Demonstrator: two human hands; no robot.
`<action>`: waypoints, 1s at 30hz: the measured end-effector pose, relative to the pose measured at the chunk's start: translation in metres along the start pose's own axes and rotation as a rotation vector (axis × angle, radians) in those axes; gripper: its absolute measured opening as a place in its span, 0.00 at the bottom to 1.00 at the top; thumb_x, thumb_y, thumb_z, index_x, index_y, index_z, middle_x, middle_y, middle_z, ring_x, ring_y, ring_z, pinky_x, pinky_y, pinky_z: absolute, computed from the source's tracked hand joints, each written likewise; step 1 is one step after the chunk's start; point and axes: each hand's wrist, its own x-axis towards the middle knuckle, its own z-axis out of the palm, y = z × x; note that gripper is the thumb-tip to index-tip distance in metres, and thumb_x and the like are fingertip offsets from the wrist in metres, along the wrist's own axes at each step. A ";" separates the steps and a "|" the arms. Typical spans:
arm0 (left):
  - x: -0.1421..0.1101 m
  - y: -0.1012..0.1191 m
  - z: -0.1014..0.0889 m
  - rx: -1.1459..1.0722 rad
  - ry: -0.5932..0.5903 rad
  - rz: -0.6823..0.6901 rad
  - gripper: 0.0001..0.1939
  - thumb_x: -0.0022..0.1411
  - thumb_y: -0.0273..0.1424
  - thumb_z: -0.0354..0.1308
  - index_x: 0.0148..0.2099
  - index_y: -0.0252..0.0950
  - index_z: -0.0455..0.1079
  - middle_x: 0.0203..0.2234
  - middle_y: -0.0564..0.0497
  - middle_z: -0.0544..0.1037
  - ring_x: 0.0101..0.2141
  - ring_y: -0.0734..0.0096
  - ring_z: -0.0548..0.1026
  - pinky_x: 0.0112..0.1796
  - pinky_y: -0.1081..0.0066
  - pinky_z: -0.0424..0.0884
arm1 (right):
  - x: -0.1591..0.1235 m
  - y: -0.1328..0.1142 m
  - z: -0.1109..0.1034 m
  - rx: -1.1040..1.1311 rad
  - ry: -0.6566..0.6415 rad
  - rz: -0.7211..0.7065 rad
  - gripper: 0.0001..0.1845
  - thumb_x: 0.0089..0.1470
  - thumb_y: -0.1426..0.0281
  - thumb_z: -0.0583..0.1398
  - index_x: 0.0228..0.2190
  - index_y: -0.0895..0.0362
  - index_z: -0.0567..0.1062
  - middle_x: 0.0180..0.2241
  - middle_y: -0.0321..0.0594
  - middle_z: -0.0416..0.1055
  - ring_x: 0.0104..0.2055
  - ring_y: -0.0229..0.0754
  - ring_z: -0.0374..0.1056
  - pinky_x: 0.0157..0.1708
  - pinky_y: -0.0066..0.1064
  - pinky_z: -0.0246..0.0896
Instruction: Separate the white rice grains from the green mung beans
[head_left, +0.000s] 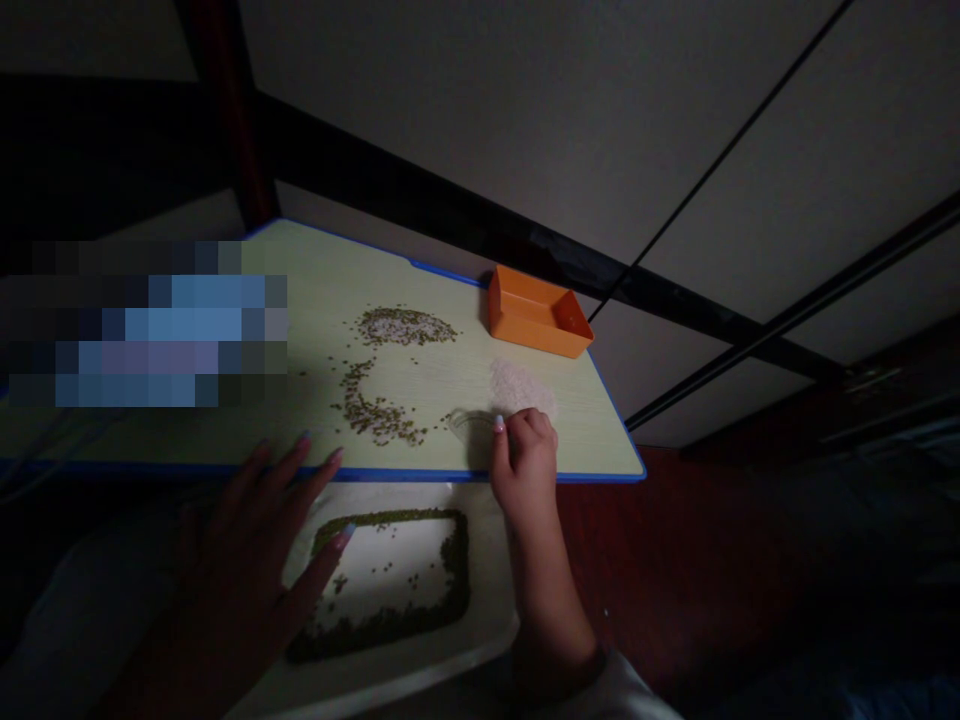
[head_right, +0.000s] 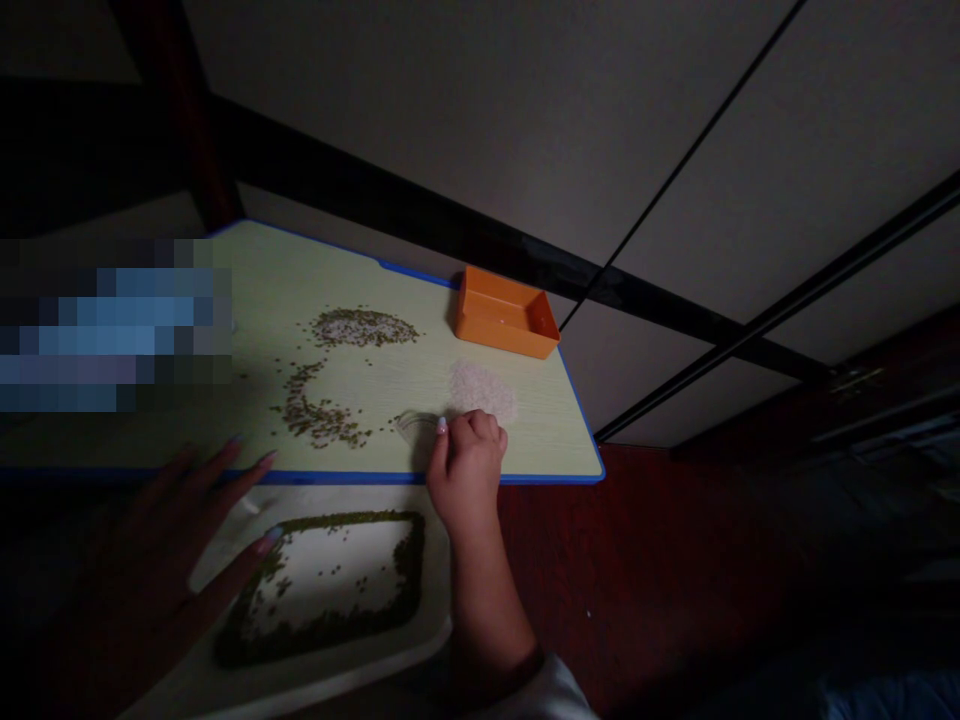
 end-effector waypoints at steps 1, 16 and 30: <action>0.000 -0.001 0.000 0.001 -0.005 0.004 0.36 0.65 0.41 0.47 0.72 0.62 0.38 0.72 0.52 0.54 0.72 0.52 0.46 0.64 0.34 0.54 | 0.000 0.000 0.000 0.003 -0.004 -0.002 0.14 0.63 0.70 0.52 0.25 0.54 0.67 0.30 0.41 0.66 0.38 0.46 0.62 0.40 0.37 0.54; 0.000 -0.003 0.004 0.007 0.064 0.034 0.31 0.66 0.41 0.46 0.71 0.55 0.48 0.70 0.47 0.59 0.70 0.44 0.52 0.60 0.29 0.58 | 0.006 0.002 0.005 -0.192 0.016 0.056 0.13 0.63 0.71 0.56 0.27 0.56 0.74 0.32 0.42 0.70 0.38 0.46 0.62 0.40 0.35 0.49; 0.001 -0.005 0.007 -0.054 0.132 0.112 0.33 0.65 0.41 0.47 0.71 0.54 0.45 0.70 0.46 0.58 0.71 0.45 0.50 0.62 0.34 0.61 | 0.014 0.010 0.008 -0.184 0.142 -0.003 0.13 0.63 0.70 0.56 0.27 0.56 0.75 0.31 0.41 0.69 0.37 0.46 0.62 0.39 0.36 0.50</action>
